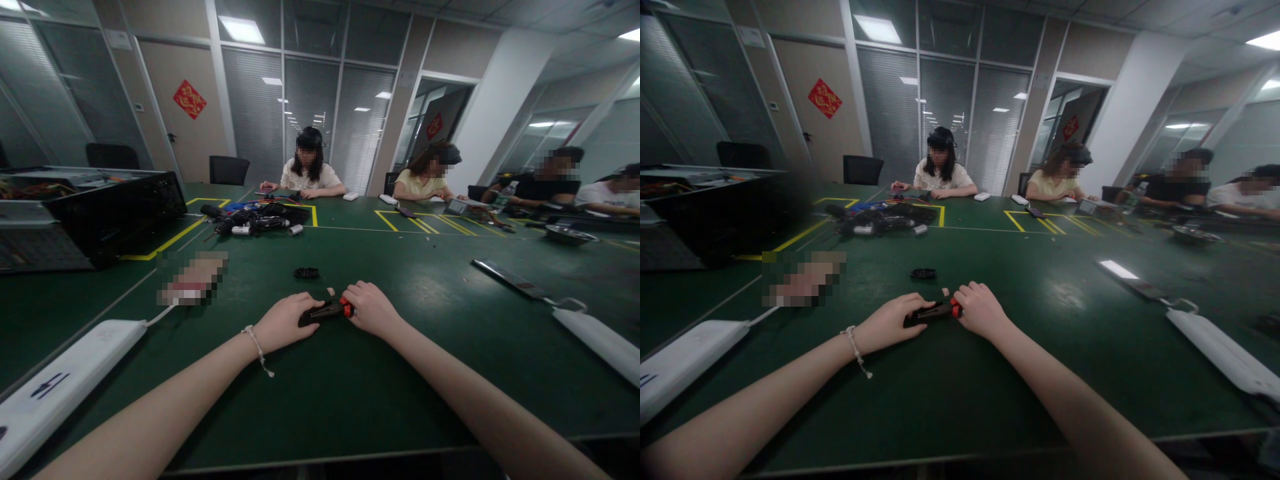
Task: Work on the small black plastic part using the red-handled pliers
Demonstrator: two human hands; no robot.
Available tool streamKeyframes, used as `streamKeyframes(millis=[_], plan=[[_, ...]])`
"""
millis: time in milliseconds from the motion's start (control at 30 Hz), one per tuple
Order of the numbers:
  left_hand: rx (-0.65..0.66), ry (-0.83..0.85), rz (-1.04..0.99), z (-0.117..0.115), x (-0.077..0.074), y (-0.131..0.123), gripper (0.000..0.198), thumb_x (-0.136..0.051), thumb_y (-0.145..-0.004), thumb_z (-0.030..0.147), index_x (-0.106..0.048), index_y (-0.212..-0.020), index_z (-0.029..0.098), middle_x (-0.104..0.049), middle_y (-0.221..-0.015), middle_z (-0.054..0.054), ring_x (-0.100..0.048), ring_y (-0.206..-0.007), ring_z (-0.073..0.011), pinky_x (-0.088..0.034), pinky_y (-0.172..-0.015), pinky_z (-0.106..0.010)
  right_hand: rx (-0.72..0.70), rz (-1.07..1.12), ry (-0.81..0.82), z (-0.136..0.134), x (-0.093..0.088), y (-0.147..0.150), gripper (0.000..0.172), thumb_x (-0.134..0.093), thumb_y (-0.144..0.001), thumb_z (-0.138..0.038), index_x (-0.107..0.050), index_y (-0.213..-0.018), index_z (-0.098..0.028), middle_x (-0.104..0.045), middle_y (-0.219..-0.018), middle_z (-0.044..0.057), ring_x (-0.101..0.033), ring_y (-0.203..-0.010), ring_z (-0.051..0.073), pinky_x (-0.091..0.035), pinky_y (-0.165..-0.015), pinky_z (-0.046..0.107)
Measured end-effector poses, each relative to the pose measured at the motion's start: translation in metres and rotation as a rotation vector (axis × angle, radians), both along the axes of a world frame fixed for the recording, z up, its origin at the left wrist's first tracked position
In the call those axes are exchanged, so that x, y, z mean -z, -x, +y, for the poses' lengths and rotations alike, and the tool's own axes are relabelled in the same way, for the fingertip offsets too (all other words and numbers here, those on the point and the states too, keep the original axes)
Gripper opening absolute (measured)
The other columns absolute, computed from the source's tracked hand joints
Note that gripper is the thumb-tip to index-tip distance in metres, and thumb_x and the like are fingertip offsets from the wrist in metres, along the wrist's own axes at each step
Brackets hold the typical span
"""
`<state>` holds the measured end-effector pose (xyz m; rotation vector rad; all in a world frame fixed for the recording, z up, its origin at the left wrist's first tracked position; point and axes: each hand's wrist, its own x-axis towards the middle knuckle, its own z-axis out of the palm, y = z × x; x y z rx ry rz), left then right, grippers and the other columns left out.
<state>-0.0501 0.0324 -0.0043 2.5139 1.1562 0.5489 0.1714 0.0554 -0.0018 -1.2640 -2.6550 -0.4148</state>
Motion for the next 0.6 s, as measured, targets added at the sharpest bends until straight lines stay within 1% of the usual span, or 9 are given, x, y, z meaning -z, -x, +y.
streamKeyframes(millis=[333, 600], plan=[[-0.001, -0.026, 0.011, -0.0005, -0.0002, -0.0012, 0.041, -0.054, -0.077, 0.030, -0.046, -0.117, 0.025, -0.052, -0.099, -0.002, -0.052, -0.086, -0.0171, -0.042, -0.077, -0.029, -0.004, 0.000, -0.013, 0.0009, 0.0006, -0.0002, 0.012, -0.051, -0.070, -0.018, -0.056, -0.081, -0.015, -0.057, -0.083, 0.006, -0.044, -0.076, 0.016, -0.031, -0.067, 0.027], [-0.003, 0.000, 0.009, -0.0002, -0.0004, -0.0004, 0.040, -0.053, -0.077, 0.031, -0.046, -0.116, 0.025, -0.052, -0.100, -0.002, -0.052, -0.085, -0.0165, -0.043, -0.073, -0.028, 0.003, -0.003, 0.002, 0.0006, -0.0002, 0.0007, 0.014, -0.051, -0.071, -0.019, -0.057, -0.083, -0.015, -0.057, -0.085, 0.007, -0.045, -0.076, 0.016, -0.031, -0.067, 0.027]])
